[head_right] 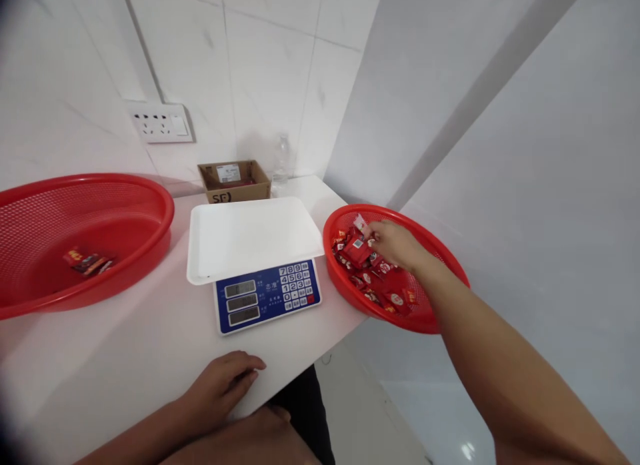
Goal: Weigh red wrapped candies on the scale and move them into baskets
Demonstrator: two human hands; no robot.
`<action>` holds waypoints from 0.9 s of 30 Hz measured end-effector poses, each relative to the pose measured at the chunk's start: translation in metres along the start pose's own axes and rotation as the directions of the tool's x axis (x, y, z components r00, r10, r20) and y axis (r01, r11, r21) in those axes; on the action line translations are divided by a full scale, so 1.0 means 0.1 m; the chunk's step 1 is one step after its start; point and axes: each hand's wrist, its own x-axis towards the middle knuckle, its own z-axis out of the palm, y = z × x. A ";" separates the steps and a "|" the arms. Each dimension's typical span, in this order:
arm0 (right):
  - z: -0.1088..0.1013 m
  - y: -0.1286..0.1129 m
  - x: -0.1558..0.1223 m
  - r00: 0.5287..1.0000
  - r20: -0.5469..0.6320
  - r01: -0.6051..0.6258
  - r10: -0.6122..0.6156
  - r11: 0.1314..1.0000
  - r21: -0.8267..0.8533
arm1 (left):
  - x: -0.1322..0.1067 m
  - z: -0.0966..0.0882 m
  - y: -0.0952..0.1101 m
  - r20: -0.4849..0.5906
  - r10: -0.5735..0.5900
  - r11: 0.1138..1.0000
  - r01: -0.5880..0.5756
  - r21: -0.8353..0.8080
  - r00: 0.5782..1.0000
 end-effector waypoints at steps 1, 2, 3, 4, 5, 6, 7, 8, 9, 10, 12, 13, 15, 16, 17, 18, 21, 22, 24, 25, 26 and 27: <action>-0.05 -0.13 0.02 0.996 -0.087 0.011 -0.011 1.000 0.006 | 0.00 0.00 0.00 0.006 0.002 1.000 -0.002 -0.003 1.000; -0.08 -0.28 0.04 0.992 -0.119 0.032 -0.029 0.999 0.021 | 0.00 0.00 0.00 0.011 0.006 1.000 -0.006 -0.005 1.000; -0.08 -0.43 0.06 0.987 -0.152 0.065 -0.058 0.997 0.042 | 0.00 0.00 0.00 0.019 0.008 1.000 -0.008 -0.006 1.000; -0.06 -0.58 0.09 0.978 -0.180 0.120 -0.102 0.988 0.094 | 0.00 -0.01 -0.01 0.026 0.010 1.000 -0.010 -0.006 1.000; -0.02 -0.72 0.12 0.969 -0.179 0.192 -0.167 0.973 0.129 | 0.00 -0.01 -0.01 0.031 0.009 1.000 -0.009 -0.008 0.999; 0.04 -0.85 0.16 0.956 -0.173 0.265 -0.239 0.952 0.150 | -0.01 0.00 -0.02 0.037 0.006 1.000 -0.006 -0.011 0.999; 0.11 -0.96 0.20 0.941 -0.143 0.327 -0.305 0.932 0.159 | -0.01 0.00 -0.02 0.041 0.003 1.000 -0.003 -0.015 0.999; 0.19 -1.07 0.25 0.927 -0.114 0.373 -0.358 0.913 0.166 | -0.01 0.00 -0.03 0.045 0.001 1.000 0.000 -0.021 0.999; 0.28 -1.16 0.29 0.912 -0.075 0.411 -0.404 0.896 0.168 | -0.02 -0.01 -0.03 0.051 -0.001 1.000 0.002 -0.025 0.999; 0.36 -1.24 0.33 0.894 -0.038 0.447 -0.447 0.878 0.173 | -0.02 -0.01 -0.03 0.055 -0.002 1.000 0.004 -0.029 0.998; 0.49 -1.36 0.40 0.846 0.021 0.518 -0.532 0.831 0.202 | -0.02 -0.01 -0.02 0.058 -0.007 0.999 0.008 -0.032 0.998; 0.52 -1.40 0.41 0.820 0.036 0.551 -0.571 0.805 0.217 | -0.02 -0.01 -0.02 0.058 -0.008 0.999 0.010 -0.031 0.998; 0.54 -1.42 0.42 0.787 0.041 0.592 -0.616 0.771 0.235 | -0.02 -0.01 -0.02 0.055 -0.005 1.000 0.007 -0.030 0.998; 0.51 -1.40 0.40 0.790 0.036 0.589 -0.612 0.774 0.234 | -0.02 -0.01 -0.02 0.054 -0.001 0.999 0.003 -0.032 0.999; 0.46 -1.36 0.37 0.808 0.026 0.569 -0.589 0.790 0.228 | -0.02 -0.01 -0.03 0.055 0.004 0.999 -0.002 -0.035 0.998; 0.40 -1.30 0.33 0.835 0.014 0.534 -0.549 0.817 0.220 | -0.02 -0.01 -0.03 0.056 0.008 0.999 -0.006 -0.039 0.998; 0.17 -1.03 0.17 0.928 -0.027 0.372 -0.372 0.914 0.165 | -0.02 -0.02 -0.03 0.060 0.014 0.999 -0.011 -0.047 0.998; 0.11 -0.92 0.11 0.953 -0.042 0.303 -0.300 0.943 0.135 | -0.01 -0.02 -0.03 0.060 0.014 0.999 -0.011 -0.046 0.998; 0.01 -0.69 -0.03 0.987 -0.007 0.161 -0.161 0.983 0.087 | -0.01 -0.02 -0.03 0.060 0.008 0.999 -0.006 -0.042 0.998; -0.01 -0.58 -0.10 0.994 0.056 0.092 -0.097 0.993 0.078 | -0.01 -0.03 -0.02 0.060 0.005 0.999 -0.003 -0.040 0.998; -0.01 -0.48 -0.17 0.992 0.121 0.034 -0.042 0.997 0.067 | -0.01 -0.02 -0.03 0.061 0.003 0.999 -0.001 -0.039 0.998; 0.02 -0.38 -0.24 0.985 0.174 -0.009 0.000 0.999 0.050 | -0.01 -0.02 -0.03 0.062 0.003 0.999 0.000 -0.041 0.998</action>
